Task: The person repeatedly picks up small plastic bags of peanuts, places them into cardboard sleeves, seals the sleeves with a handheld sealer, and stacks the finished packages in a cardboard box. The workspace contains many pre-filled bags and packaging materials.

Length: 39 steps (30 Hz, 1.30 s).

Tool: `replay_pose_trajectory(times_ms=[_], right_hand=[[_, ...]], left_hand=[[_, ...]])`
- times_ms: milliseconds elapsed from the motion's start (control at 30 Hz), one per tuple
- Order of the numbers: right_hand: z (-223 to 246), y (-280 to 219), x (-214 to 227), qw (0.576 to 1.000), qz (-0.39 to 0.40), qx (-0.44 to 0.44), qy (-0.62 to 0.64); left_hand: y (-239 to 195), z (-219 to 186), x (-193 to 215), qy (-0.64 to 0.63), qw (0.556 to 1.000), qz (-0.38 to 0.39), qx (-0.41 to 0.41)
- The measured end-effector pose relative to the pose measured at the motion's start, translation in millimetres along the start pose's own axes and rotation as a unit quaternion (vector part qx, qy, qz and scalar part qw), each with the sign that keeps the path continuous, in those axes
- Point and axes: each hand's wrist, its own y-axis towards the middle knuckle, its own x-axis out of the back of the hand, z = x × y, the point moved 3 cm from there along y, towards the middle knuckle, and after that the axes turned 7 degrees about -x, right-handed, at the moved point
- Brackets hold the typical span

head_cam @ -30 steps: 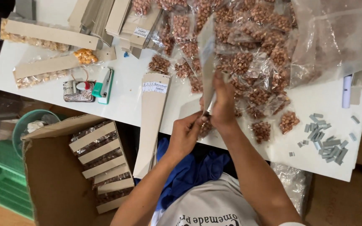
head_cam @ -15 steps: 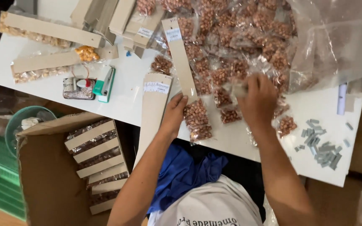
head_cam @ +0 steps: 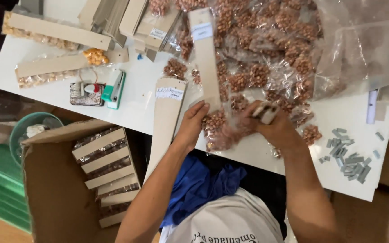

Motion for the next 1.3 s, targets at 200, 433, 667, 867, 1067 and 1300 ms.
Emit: replay_pose_trajectory(times_ms=[200,433,667,867,1067,1300], right_hand=[[21,44,-26,0.970,0.073,0.018,-0.232],[76,39,-50,0.996,-0.068,-0.031,-0.040],[56,53,-83,0.916,-0.173,-0.131,0.338],[41,54,-61,0.926,-0.200,-0.094,0.307],[-75,71,36,0.860,-0.339,-0.228,-0.305],[38,38,9,0.987,-0.096,0.068,0.106]], left_hand=[[-41,-51,-37,-0.040,0.998,0.031,0.028],[-8,-16,-19,0.145,0.974,0.038,-0.170],[-42,-58,-35,0.221,0.951,0.060,-0.207],[-31,-36,-38,0.262,0.933,0.063,-0.237],[-26,-63,-47,0.057,0.996,-0.005,-0.075],[-22,-49,-37,-0.038,0.999,0.009,-0.019]])
